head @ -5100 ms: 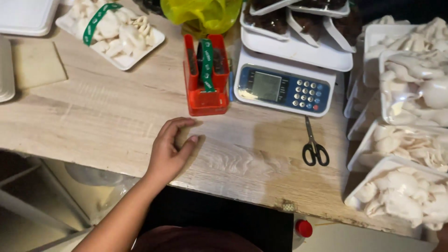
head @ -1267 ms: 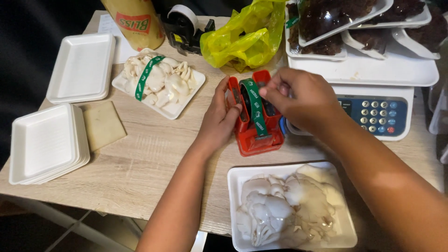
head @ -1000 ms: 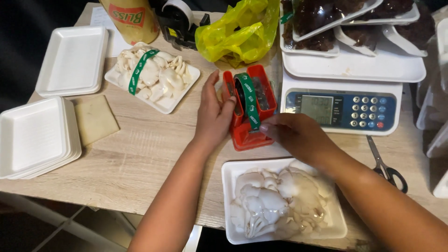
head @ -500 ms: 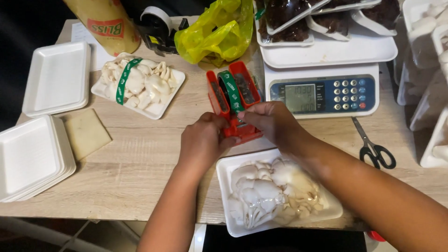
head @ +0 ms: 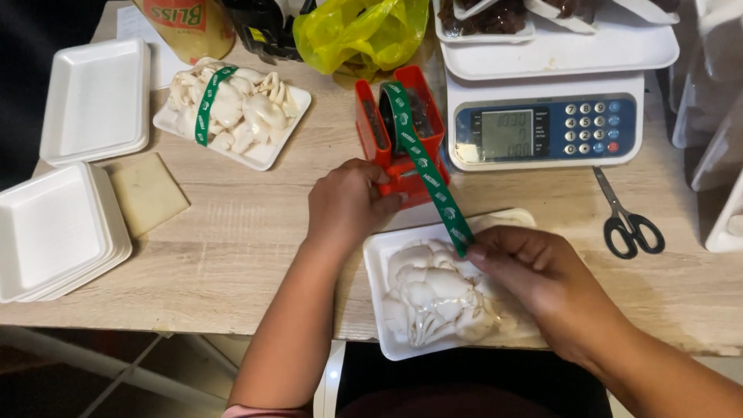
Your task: Wrapping and sealing food trays with plastic film and adhesive tape
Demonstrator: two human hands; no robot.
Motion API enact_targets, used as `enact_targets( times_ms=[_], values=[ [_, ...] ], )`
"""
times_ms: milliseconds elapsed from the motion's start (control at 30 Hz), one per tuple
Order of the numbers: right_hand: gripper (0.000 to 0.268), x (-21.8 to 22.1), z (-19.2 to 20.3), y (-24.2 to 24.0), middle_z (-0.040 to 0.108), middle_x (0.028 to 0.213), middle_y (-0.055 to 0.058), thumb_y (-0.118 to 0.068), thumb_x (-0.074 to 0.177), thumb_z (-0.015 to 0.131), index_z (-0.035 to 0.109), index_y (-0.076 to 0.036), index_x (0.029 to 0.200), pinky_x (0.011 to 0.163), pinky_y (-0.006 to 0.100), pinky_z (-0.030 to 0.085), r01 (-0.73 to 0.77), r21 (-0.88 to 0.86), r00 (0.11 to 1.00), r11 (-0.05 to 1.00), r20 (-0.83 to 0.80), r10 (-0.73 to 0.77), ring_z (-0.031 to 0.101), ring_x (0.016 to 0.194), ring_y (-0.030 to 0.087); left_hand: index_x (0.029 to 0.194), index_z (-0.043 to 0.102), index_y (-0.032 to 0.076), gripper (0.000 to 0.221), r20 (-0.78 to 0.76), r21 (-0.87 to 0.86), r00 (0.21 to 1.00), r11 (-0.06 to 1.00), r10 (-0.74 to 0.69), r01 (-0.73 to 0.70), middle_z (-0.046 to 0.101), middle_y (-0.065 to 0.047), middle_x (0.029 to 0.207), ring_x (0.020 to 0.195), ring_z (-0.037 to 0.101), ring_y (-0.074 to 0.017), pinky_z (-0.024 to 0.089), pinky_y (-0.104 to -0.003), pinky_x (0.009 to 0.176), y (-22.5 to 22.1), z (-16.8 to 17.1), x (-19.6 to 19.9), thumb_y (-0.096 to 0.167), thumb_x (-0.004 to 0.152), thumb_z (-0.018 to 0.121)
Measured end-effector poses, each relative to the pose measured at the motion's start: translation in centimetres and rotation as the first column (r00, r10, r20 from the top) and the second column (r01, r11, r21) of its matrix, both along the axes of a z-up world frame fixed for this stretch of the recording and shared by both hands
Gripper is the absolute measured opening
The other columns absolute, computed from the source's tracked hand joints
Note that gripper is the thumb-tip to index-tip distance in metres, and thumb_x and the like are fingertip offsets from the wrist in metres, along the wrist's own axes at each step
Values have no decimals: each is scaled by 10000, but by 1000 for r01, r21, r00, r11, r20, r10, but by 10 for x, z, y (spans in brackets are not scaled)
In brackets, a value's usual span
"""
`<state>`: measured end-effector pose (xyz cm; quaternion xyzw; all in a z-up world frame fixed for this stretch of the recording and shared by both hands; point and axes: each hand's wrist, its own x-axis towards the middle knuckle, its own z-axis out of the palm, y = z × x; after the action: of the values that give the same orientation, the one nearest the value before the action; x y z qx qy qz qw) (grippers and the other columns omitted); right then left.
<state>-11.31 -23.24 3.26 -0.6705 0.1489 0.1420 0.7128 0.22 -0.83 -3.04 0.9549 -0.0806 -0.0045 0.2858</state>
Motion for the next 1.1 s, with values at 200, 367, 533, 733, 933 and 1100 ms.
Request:
enact_targets(
  times_ms=[200,367,533,733,933,1100],
  values=[
    [170,-63,-5,-20,744,789,69,-48,936,728,840,64,874,730,272,494,-147,-2,989,989,9,147,630,768,133,920,764,233,294,-43,33,999,999,31,-30,730,56,1019,897,692,-209,494,-393,717,-1,3,-2,461,739,809],
    [121,-103,-8,-26,633,743,56,-28,934,742,799,35,850,680,306,408,-152,48,987,987,56,149,554,708,156,959,764,244,304,-15,23,999,999,35,-35,736,69,1021,896,698,-182,492,-386,706,1,3,-3,463,757,826],
    [184,-109,-4,-25,778,835,78,-33,909,714,866,40,981,772,296,483,-203,57,979,977,43,201,685,806,156,983,703,251,260,-2,-5,999,999,48,-48,706,74,1152,965,692,-202,482,-414,721,6,2,-21,440,817,769],
    [252,-100,1,-34,869,916,57,-85,869,732,893,-10,1048,839,296,529,-252,-9,967,968,46,252,760,880,143,1366,482,179,491,-430,-480,895,809,118,-338,609,-2,1251,666,614,-148,540,-307,657,29,-6,-77,215,906,650],
    [309,-97,-3,-39,913,1012,29,-53,864,729,907,-41,1116,946,269,523,-286,-56,958,957,-6,286,781,1001,113,1176,623,66,280,-840,-505,527,536,-127,-677,667,-112,932,737,616,-205,554,-332,756,16,7,-97,286,1020,546],
    [291,-99,5,-39,862,970,41,-57,887,714,899,1,1104,877,266,525,-277,-5,961,961,21,277,743,939,113,1098,655,114,400,-794,-557,602,495,-83,-667,688,-56,902,794,626,-157,503,-278,712,-29,14,-100,463,1047,467]
  ],
)
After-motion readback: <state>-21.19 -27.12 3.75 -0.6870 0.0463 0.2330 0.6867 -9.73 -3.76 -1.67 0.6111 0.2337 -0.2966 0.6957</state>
